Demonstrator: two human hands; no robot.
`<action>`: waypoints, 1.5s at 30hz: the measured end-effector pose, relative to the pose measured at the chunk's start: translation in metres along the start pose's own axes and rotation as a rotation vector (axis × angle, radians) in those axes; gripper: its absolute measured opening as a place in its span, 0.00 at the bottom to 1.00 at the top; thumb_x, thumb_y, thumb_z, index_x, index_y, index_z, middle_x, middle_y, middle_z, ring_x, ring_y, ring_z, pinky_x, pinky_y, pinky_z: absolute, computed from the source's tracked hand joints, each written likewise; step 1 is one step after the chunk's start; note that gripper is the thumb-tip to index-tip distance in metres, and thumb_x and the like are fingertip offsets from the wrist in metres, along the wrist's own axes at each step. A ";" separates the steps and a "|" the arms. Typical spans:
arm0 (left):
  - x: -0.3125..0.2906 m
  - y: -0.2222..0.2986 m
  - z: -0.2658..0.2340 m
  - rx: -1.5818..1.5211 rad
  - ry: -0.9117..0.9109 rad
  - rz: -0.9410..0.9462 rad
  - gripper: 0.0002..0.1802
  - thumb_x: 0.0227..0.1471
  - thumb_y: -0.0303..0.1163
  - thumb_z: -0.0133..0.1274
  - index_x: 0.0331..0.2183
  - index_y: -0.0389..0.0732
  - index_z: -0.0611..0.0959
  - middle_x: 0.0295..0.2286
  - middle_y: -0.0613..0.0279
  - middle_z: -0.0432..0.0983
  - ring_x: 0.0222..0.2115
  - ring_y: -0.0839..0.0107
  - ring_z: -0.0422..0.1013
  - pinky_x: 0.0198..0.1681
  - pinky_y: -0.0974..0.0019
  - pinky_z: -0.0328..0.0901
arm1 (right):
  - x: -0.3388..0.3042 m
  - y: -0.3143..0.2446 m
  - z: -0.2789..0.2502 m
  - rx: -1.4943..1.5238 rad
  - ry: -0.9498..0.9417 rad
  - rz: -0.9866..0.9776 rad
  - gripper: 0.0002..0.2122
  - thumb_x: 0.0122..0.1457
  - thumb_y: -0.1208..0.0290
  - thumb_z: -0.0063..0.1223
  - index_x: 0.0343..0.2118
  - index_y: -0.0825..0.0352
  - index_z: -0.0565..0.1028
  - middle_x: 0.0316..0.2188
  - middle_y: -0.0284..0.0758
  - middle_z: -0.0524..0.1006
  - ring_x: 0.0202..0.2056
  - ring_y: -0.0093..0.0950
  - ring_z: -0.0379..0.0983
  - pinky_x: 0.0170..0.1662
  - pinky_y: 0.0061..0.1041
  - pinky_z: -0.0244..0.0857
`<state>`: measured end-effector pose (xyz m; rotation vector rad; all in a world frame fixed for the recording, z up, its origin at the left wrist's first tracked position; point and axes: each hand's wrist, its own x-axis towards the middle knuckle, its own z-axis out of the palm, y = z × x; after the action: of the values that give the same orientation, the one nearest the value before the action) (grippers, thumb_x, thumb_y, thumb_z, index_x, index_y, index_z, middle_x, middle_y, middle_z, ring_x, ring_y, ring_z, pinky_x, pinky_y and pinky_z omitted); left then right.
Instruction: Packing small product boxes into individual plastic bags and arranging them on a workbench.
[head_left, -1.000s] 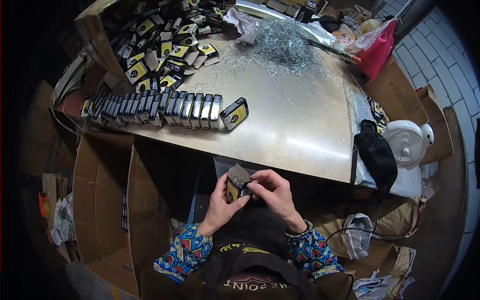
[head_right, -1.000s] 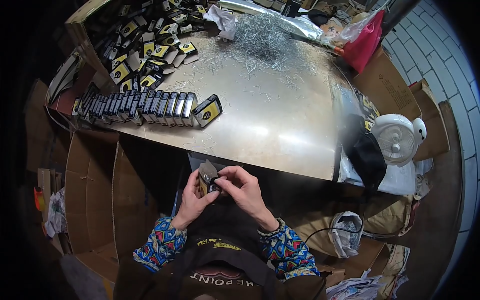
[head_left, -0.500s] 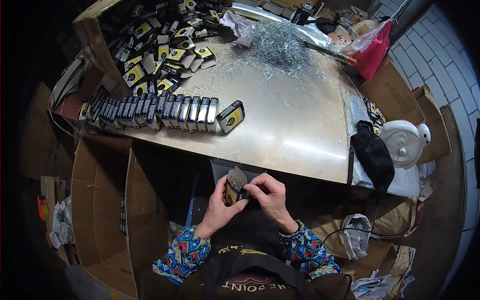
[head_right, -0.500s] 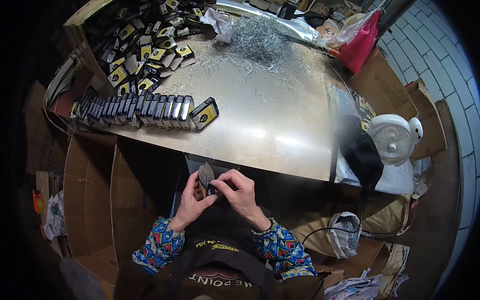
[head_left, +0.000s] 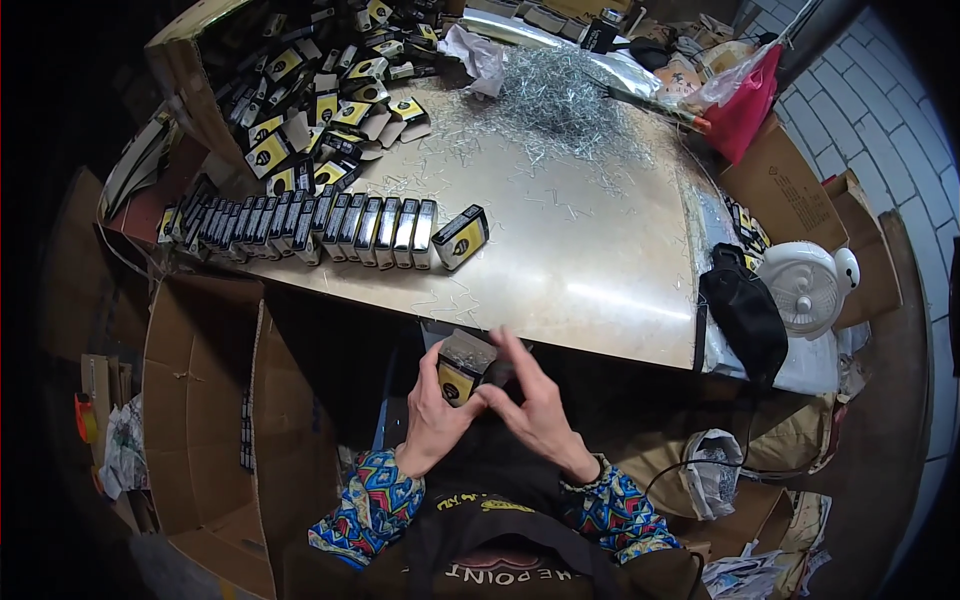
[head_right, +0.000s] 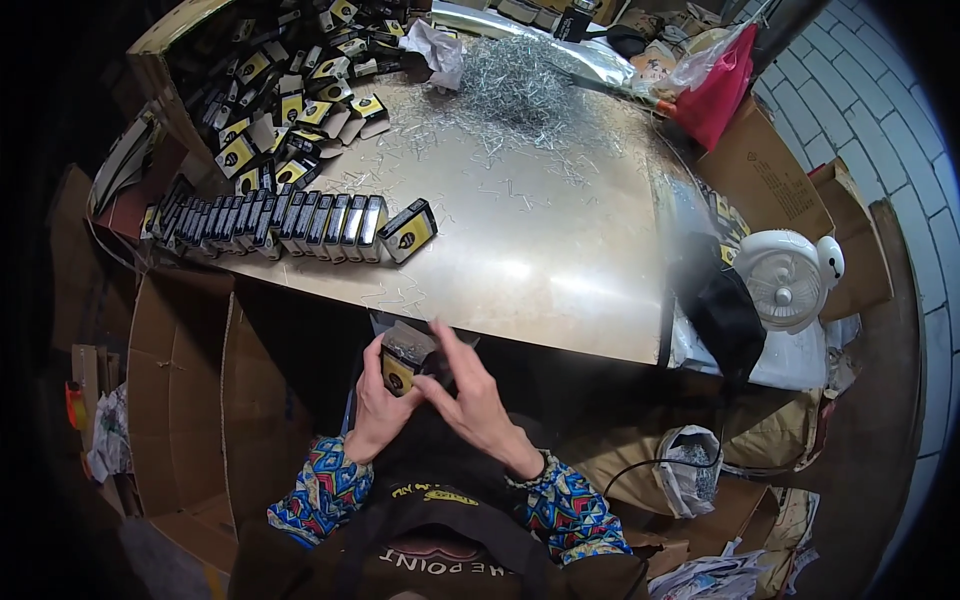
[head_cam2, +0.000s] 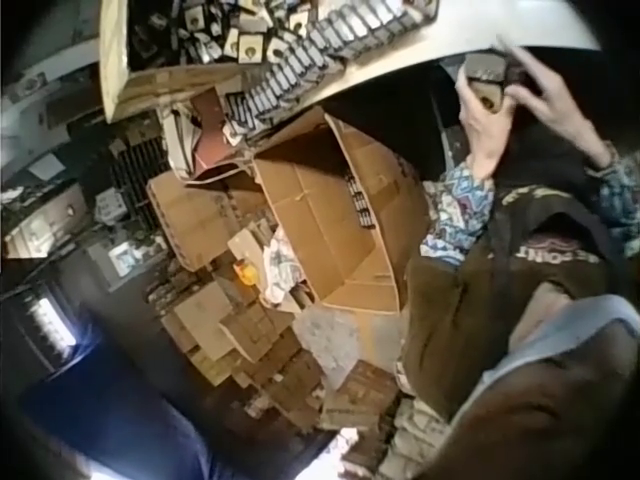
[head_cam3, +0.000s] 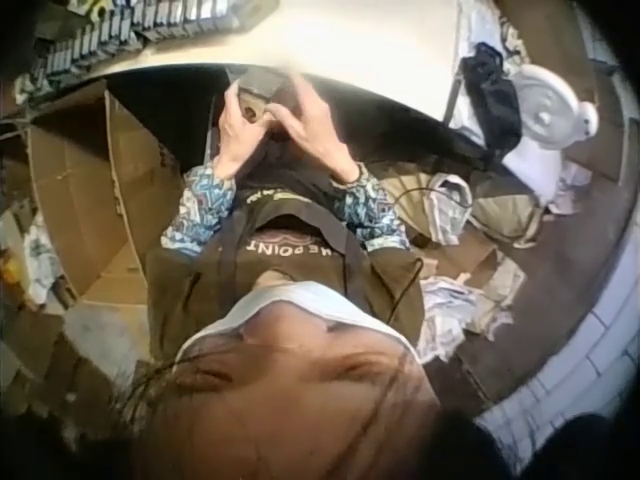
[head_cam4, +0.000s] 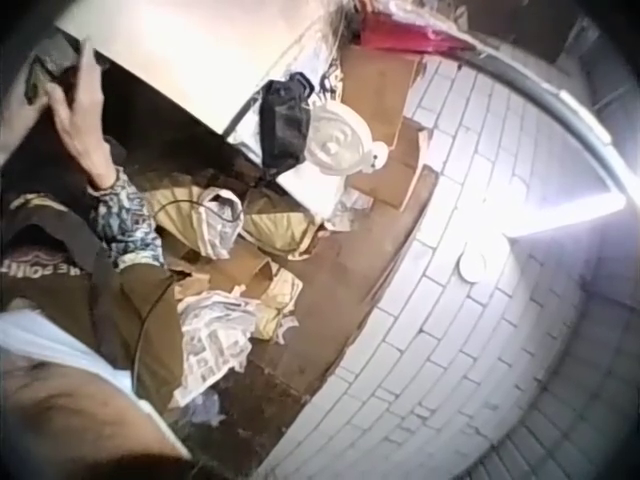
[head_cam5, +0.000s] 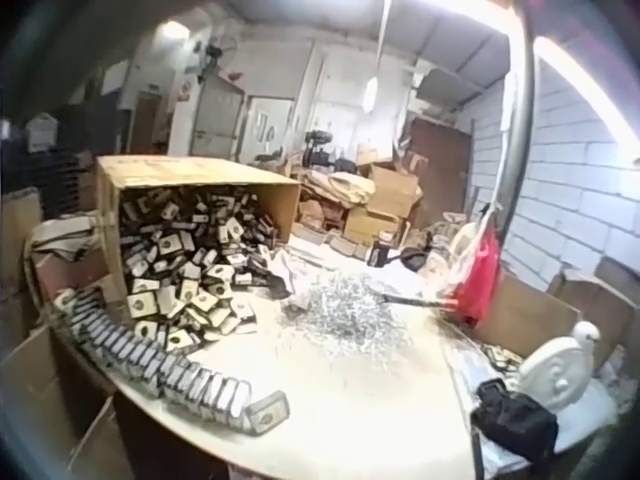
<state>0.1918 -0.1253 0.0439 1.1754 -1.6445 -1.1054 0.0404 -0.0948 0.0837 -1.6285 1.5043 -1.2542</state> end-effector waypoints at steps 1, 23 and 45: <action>0.001 0.002 -0.001 0.035 -0.003 0.008 0.43 0.42 0.35 0.68 0.54 0.36 0.63 0.44 0.45 0.73 0.43 0.51 0.73 0.44 0.59 0.69 | 0.003 0.000 -0.004 0.024 0.017 0.018 0.25 0.54 0.73 0.60 0.55 0.71 0.67 0.55 0.48 0.69 0.50 0.39 0.72 0.54 0.30 0.65; 0.008 0.011 0.001 0.320 -0.056 0.339 0.50 0.38 0.31 0.67 0.59 0.31 0.58 0.52 0.44 0.63 0.51 0.47 0.61 0.55 0.54 0.59 | 0.038 0.018 -0.048 -0.318 0.039 0.039 0.06 0.57 0.76 0.57 0.34 0.71 0.80 0.24 0.39 0.79 0.26 0.23 0.77 0.29 0.21 0.68; 0.018 0.014 0.006 0.233 -0.059 0.273 0.42 0.37 0.29 0.65 0.54 0.35 0.65 0.39 0.46 0.70 0.38 0.48 0.72 0.40 0.56 0.69 | 0.024 0.018 -0.029 -0.223 -0.034 -0.223 0.08 0.50 0.71 0.63 0.32 0.68 0.81 0.47 0.45 0.75 0.48 0.42 0.71 0.49 0.33 0.68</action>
<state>0.1789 -0.1387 0.0579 1.0292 -1.9539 -0.7993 0.0045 -0.1162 0.0849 -1.9993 1.5181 -1.1999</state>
